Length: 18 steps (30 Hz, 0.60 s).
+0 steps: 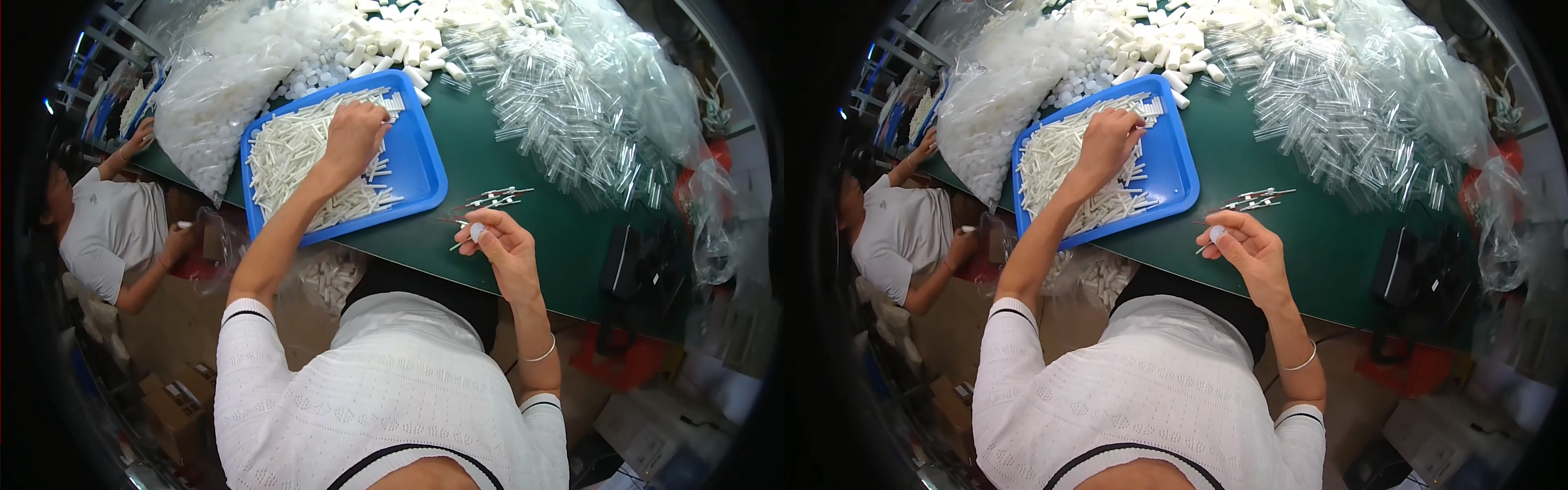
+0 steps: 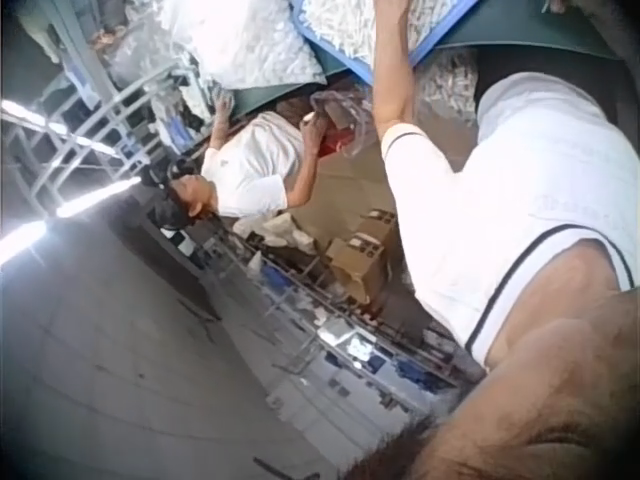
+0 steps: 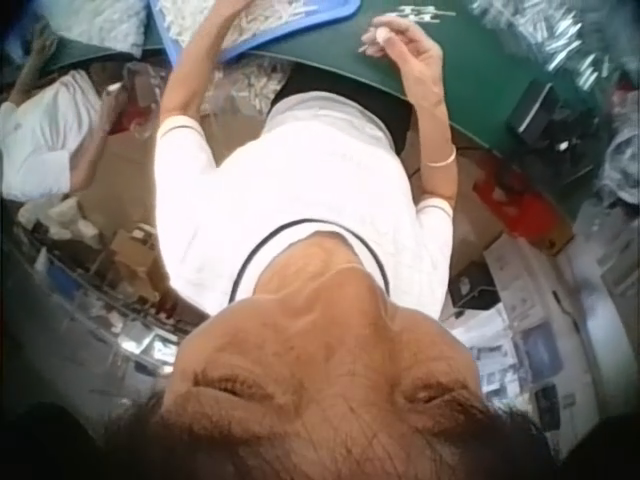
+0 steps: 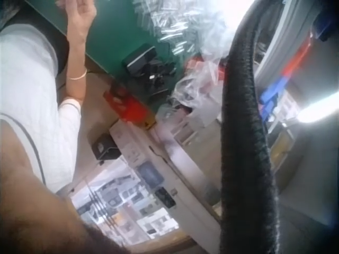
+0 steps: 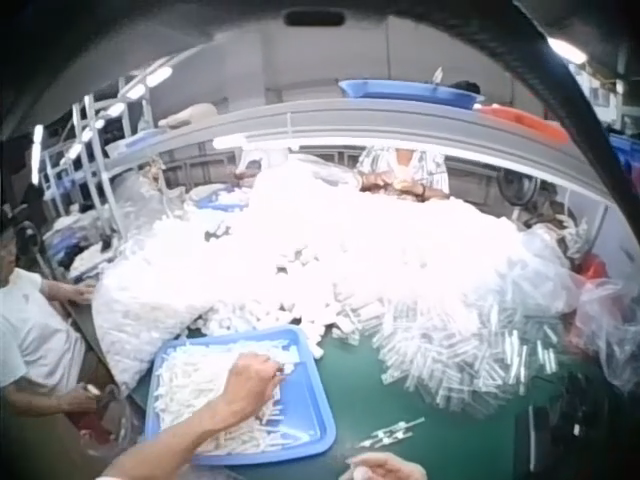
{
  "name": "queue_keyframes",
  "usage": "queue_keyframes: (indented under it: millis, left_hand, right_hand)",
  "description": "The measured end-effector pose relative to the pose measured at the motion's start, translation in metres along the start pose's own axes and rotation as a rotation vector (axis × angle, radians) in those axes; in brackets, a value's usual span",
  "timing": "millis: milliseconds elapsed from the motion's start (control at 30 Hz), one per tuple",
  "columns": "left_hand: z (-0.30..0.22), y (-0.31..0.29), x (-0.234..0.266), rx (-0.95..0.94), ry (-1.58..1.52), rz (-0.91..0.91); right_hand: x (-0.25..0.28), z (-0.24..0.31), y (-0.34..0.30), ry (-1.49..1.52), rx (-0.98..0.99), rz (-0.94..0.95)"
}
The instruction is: Assembling small white plastic caps onto thin metal pins at a factory workbench.
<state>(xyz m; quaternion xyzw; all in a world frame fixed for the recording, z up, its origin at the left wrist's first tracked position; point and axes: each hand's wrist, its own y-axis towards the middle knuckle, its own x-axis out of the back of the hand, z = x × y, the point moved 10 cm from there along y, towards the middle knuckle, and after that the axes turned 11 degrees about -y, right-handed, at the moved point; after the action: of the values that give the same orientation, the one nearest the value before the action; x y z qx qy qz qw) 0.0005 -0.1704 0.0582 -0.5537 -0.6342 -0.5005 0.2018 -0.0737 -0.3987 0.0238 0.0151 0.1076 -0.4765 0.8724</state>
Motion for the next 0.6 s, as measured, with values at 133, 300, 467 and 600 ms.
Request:
queue_keyframes:
  millis: [133,300,467,600]
  left_hand:
    - [0.019,0.013,-0.018,0.034,0.176,0.072]
    - [-0.04,-0.01,-0.006,-0.054,-0.11,0.114]
    - [-0.069,-0.044,0.0,0.175,-0.798,0.007]
    - [-0.079,-0.058,-0.013,0.251,-1.015,0.003]
  right_hand:
    - [-0.004,-0.004,-0.004,-0.008,0.012,0.013]
    - [0.015,0.002,-0.002,0.008,0.044,-0.095]
    - [0.012,0.028,0.017,0.051,0.22,-0.189]
    - [0.012,0.035,0.017,0.079,0.32,-0.236]
